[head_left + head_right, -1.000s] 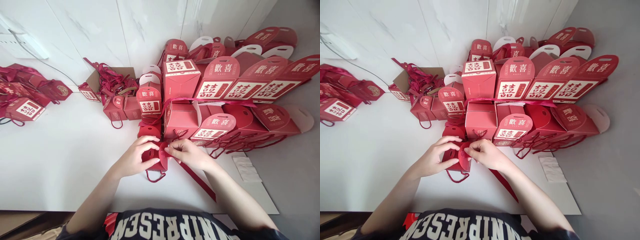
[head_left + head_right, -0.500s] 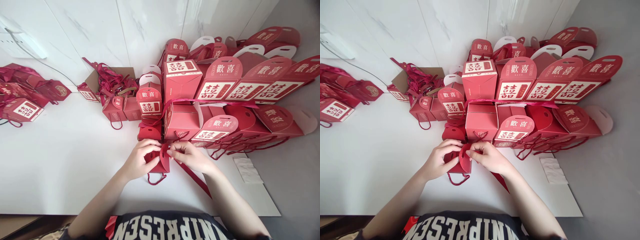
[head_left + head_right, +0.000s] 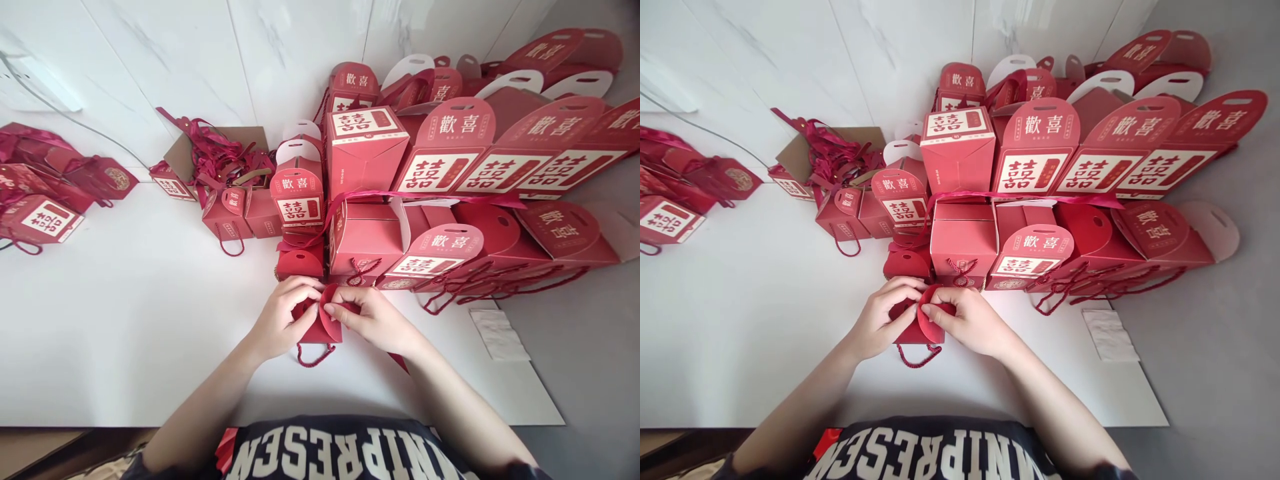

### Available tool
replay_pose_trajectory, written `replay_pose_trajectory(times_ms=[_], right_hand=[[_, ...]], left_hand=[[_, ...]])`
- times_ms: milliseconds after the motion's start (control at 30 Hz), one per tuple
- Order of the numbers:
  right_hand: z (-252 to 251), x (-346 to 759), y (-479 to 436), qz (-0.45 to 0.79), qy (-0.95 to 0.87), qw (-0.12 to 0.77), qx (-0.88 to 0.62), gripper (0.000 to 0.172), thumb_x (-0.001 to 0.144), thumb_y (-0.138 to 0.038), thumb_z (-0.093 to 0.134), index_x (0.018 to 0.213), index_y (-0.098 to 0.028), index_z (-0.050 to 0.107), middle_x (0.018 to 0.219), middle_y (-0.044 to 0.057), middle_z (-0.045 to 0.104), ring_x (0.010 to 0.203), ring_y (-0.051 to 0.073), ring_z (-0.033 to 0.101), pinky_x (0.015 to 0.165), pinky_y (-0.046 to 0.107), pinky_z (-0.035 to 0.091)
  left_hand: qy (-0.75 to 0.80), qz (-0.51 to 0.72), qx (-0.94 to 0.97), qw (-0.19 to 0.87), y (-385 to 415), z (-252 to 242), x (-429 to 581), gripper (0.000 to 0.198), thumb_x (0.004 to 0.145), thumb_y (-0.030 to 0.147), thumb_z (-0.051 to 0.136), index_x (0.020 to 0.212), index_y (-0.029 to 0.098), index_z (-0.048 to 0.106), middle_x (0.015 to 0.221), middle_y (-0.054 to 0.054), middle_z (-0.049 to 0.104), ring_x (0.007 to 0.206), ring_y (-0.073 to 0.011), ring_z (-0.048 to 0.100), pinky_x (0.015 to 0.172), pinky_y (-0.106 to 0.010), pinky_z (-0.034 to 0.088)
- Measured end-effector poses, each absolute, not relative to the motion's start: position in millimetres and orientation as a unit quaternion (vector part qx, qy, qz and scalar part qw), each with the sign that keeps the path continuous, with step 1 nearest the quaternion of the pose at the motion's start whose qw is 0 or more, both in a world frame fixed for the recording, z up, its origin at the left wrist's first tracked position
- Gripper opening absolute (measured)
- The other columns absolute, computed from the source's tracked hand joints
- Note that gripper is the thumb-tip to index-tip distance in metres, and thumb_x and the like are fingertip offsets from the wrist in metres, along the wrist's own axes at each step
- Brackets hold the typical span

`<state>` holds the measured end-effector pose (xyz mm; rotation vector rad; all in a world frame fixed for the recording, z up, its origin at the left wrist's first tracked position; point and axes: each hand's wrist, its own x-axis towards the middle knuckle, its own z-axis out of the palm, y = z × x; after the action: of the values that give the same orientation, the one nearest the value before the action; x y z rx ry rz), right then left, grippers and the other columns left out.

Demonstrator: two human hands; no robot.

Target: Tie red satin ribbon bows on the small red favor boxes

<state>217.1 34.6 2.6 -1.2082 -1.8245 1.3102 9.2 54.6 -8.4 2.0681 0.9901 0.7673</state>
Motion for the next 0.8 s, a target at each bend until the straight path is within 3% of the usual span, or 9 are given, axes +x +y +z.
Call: replay_pose_trajectory(times_ms=[100,200,300,400,533,633,700,800], right_hand=[[4.9,218.7,30.3,0.429,-0.710,0.312,-0.464,0.031,0.099,-0.040,0.050,0.077,-0.019,0.056,0.072,-0.001,0.059,0.066,0.013,0.052,0.065,0.024,0.041],[9.7,223.0,25.8,0.343,-0.739,0.374,-0.443,0.019,0.099,-0.034,0.051,0.089,-0.019,0.060,0.097,0.008,0.067,0.091,0.020,0.062,0.084,0.031,0.047],[17.4,223.9,26.2,0.323,-0.766,0.404,-0.381,0.013,0.100,-0.026,0.050,0.097,-0.020,0.061,0.122,0.013,0.062,0.115,0.023,0.059,0.099,0.036,0.046],[24.9,218.0,36.3,0.381,-0.784,0.363,-0.329,0.016,0.101,-0.025,0.049,0.099,-0.019,0.064,0.134,0.013,0.057,0.123,0.022,0.055,0.103,0.036,0.044],[28.7,205.3,56.0,0.488,-0.764,0.337,-0.254,0.023,0.100,-0.028,0.051,0.094,-0.017,0.069,0.107,0.009,0.070,0.101,0.019,0.066,0.093,0.033,0.051],[32.4,199.6,63.1,0.540,-0.694,0.415,-0.233,0.019,0.096,-0.029,0.060,0.092,-0.016,0.073,0.091,0.007,0.071,0.087,0.018,0.067,0.082,0.030,0.054],[37.8,198.2,63.3,0.552,-0.652,0.469,-0.222,0.015,0.093,-0.027,0.064,0.089,-0.017,0.074,0.090,0.006,0.071,0.084,0.017,0.067,0.078,0.029,0.054],[45.7,196.3,61.3,0.569,-0.606,0.519,-0.200,0.009,0.089,-0.026,0.069,0.087,-0.020,0.075,0.088,0.004,0.071,0.078,0.015,0.066,0.072,0.028,0.054]], left_hand=[[0.390,0.330,0.777,0.368,56.0,-5.8,5.1,0.012,0.094,0.021,0.050,0.089,0.020,0.061,0.116,-0.008,0.063,0.111,-0.0224,0.059,0.099,-0.040,0.046],[0.391,0.405,0.729,0.390,61.2,-4.3,-5.2,0.014,0.094,0.025,0.048,0.084,0.020,0.057,0.110,-0.009,0.062,0.107,-0.0237,0.058,0.097,-0.041,0.047],[0.380,0.450,0.696,0.411,66.9,-2.6,-16.2,0.016,0.093,0.029,0.048,0.083,0.020,0.056,0.100,-0.008,0.059,0.096,-0.0234,0.057,0.086,-0.040,0.049],[0.361,0.445,0.717,0.398,66.3,5.9,-22.2,0.016,0.092,0.029,0.050,0.082,0.021,0.059,0.096,-0.007,0.055,0.090,-0.0213,0.055,0.082,-0.037,0.048],[0.385,0.365,0.783,0.324,50.0,27.4,-21.0,0.010,0.092,0.030,0.054,0.092,0.022,0.058,0.097,-0.006,0.057,0.088,-0.0201,0.056,0.077,-0.034,0.048],[0.470,0.227,0.822,0.230,31.7,35.1,-15.7,0.043,0.078,0.041,0.073,0.112,0.024,0.053,0.106,-0.005,0.062,0.090,-0.0229,0.060,0.075,-0.035,0.049],[0.508,0.180,0.822,0.184,22.0,31.7,-11.9,0.054,0.075,0.045,0.075,0.118,0.025,0.050,0.104,-0.004,0.065,0.088,-0.0248,0.064,0.073,-0.035,0.050],[0.550,0.197,0.792,0.176,15.0,21.2,-9.6,0.035,0.085,0.038,0.065,0.114,0.026,0.051,0.095,-0.002,0.067,0.084,-0.0222,0.067,0.071,-0.032,0.051]])
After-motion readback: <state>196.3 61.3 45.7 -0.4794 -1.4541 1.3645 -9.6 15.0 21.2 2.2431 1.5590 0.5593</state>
